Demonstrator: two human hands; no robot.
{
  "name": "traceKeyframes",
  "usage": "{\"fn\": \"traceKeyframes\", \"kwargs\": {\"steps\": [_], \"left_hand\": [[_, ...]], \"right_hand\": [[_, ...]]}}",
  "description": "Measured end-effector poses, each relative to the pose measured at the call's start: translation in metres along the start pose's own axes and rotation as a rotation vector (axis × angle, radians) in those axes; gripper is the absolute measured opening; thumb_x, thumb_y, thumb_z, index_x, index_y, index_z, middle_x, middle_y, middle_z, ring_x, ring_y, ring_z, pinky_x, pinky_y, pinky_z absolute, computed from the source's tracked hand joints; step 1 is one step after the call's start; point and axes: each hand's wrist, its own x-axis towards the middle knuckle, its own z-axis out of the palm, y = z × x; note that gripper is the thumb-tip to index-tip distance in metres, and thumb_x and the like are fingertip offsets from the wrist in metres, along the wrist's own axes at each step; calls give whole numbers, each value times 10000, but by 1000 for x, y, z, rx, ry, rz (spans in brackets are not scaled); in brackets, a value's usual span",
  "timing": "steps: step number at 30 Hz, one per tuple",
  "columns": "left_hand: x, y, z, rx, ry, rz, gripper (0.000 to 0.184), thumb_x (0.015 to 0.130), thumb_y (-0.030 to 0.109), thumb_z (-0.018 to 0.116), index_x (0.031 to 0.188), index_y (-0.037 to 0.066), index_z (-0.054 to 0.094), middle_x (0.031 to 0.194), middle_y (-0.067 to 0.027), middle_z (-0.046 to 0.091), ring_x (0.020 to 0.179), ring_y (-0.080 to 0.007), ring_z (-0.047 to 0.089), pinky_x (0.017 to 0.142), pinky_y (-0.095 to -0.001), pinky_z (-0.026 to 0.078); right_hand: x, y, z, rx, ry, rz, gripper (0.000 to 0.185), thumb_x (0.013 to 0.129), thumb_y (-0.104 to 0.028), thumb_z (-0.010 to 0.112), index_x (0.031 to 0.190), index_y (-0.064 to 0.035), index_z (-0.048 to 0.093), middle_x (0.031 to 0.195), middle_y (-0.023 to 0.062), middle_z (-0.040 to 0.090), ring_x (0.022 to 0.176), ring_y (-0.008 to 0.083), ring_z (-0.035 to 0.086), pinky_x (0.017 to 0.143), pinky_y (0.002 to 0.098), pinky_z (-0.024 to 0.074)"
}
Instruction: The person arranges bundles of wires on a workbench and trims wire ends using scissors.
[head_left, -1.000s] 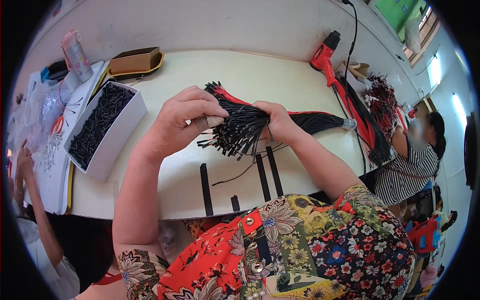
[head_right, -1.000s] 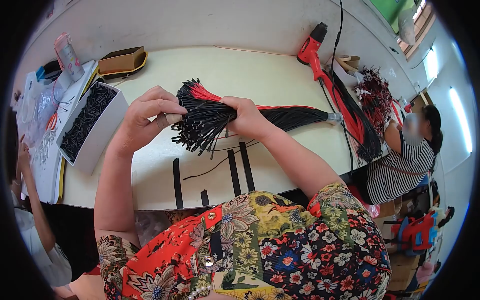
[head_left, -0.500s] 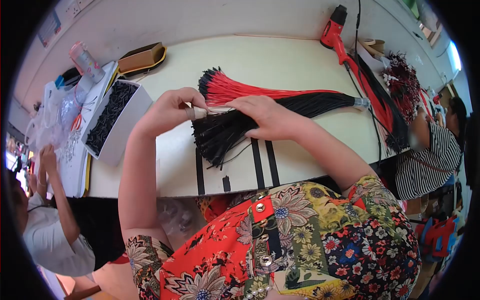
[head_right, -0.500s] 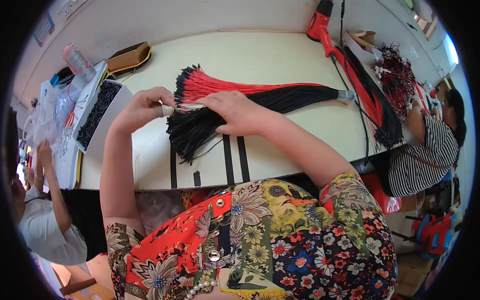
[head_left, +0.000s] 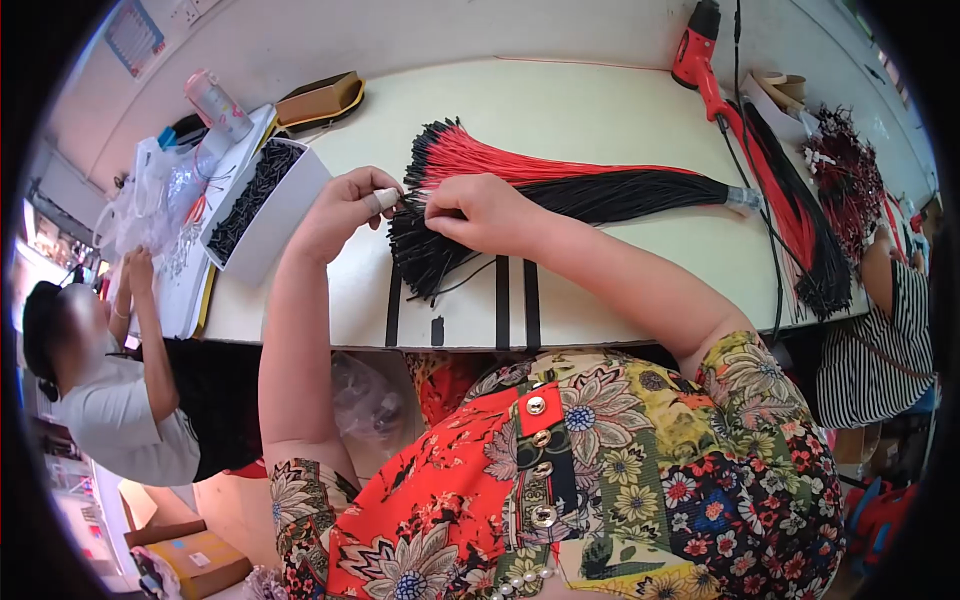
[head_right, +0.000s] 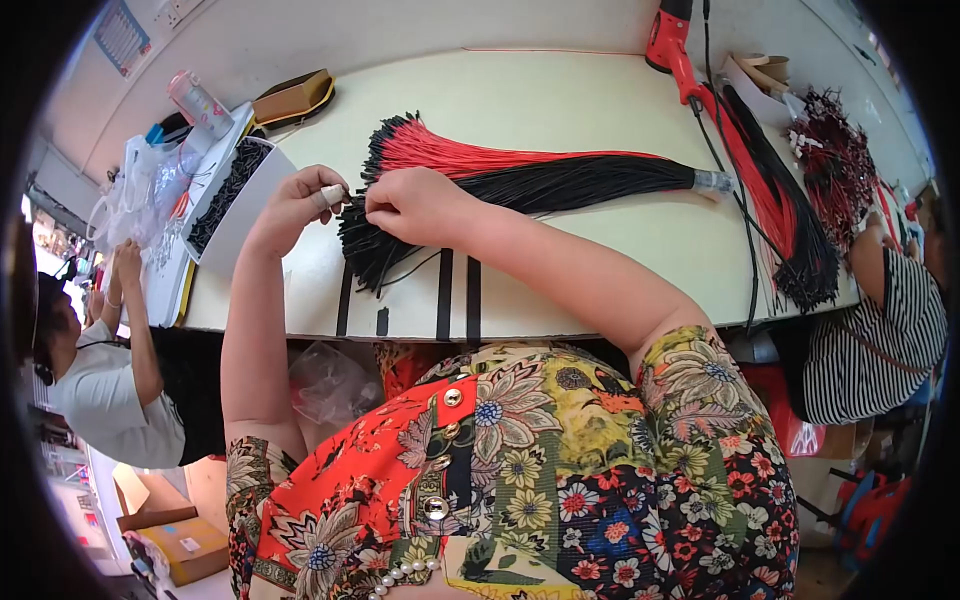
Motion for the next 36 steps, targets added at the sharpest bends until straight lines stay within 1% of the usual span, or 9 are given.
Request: {"fn": "traceKeyframes", "kwargs": {"steps": [3,6,10,11,20,23,26,29,36], "left_hand": [[-9,-4,5,-71,107,-77,107,873,148,613,929,57,614,814,-1,625,715,-63,543,603,-218,415],[-12,-1,8,-111,124,-63,103,875,146,613,937,63,612,815,2,626,720,-60,548,596,-210,408],[-15,-1,14,-112,96,21,105,867,138,625,940,62,620,814,8,624,720,-54,541,592,-207,406],[-15,-1,13,-112,91,35,115,854,134,643,936,54,633,817,10,619,720,-51,534,594,-207,408],[-18,-7,16,-127,110,105,103,863,104,635,947,44,641,847,-9,623,751,-65,554,614,-208,435],[-20,-6,18,-225,146,90,184,868,111,625,1038,42,613,882,-28,621,765,-78,557,619,-209,437],[-29,8,30,-333,243,51,318,868,107,623,1166,33,540,908,-30,623,763,-76,545,629,-219,435],[-28,5,38,-68,249,74,388,854,94,636,1212,29,503,908,-29,616,760,-70,533,631,-212,428],[-31,-4,43,29,300,72,456,788,51,651,1214,36,489,840,-17,584,733,-60,518,598,-199,411]], "right_hand": [[-5,-1,-3,27,-123,31,139,814,-152,635,879,-32,660,793,113,648,741,241,632,669,329,485],[-3,3,3,121,88,91,151,815,-169,641,877,-33,661,740,112,637,696,240,627,651,325,483],[8,11,10,36,135,20,196,797,-189,654,911,-32,673,828,125,644,785,254,631,712,339,488],[10,12,11,64,85,55,206,792,-186,652,928,-34,677,862,125,643,828,263,628,738,350,487],[12,15,20,180,75,14,158,781,-136,665,886,-18,667,827,94,645,786,200,621,723,290,477],[13,17,20,259,145,16,179,748,-160,637,872,-39,683,793,104,656,751,232,633,699,320,490],[8,14,17,366,101,139,163,771,-123,677,897,-20,671,824,61,646,766,135,597,716,269,468],[8,12,16,318,94,131,162,772,-122,678,896,-18,673,822,48,647,766,115,591,714,261,466],[3,10,17,410,213,242,144,788,-115,678,876,-2,666,825,43,652,769,90,588,708,234,470]]}}
